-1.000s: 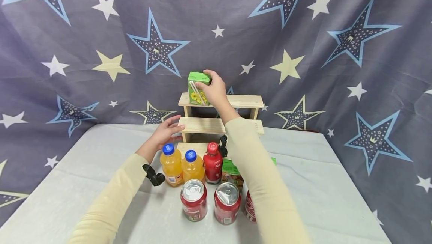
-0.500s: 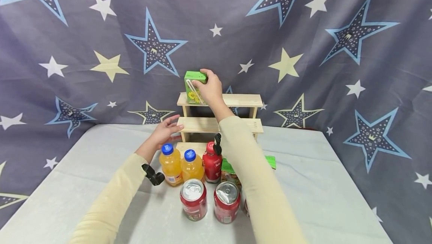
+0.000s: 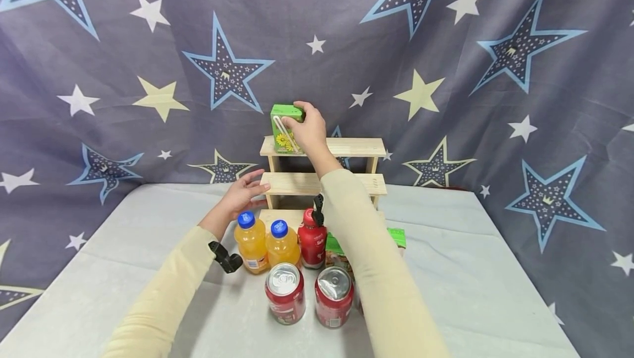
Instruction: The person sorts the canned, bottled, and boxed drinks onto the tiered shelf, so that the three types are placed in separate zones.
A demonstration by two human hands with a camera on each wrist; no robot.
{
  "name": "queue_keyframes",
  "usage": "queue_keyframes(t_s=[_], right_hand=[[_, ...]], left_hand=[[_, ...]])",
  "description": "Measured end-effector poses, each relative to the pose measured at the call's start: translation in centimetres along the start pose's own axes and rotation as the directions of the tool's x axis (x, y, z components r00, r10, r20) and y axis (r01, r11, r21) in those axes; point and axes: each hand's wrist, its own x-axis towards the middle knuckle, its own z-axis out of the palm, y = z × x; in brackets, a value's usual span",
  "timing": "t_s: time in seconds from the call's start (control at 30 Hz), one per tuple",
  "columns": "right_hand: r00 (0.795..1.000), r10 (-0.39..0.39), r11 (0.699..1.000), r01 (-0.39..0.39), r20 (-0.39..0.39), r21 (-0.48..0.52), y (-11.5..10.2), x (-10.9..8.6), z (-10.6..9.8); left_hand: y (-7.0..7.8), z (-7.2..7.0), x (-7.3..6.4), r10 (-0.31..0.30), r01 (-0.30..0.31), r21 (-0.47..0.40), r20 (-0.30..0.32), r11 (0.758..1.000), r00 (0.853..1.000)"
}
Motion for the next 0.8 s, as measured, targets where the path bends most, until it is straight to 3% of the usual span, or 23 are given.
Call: queue_keyframes(t_s=[0.5, 0.8], right_hand=[[1.000, -0.011, 0.999, 0.012, -0.027, 0.030, -0.03, -0.07, 0.40], [0.999, -0.037, 0.998, 0.037, 0.001, 0.048, 0.46, -0.13, 0.31]], left_hand=[[0.26, -0.02, -0.27, 0.001, -0.001, -0.005, -0.006, 1.000, 1.000], [0.12, 0.02, -0.28, -0.004, 0.004, -0.006, -0.002, 1.000, 1.000]])
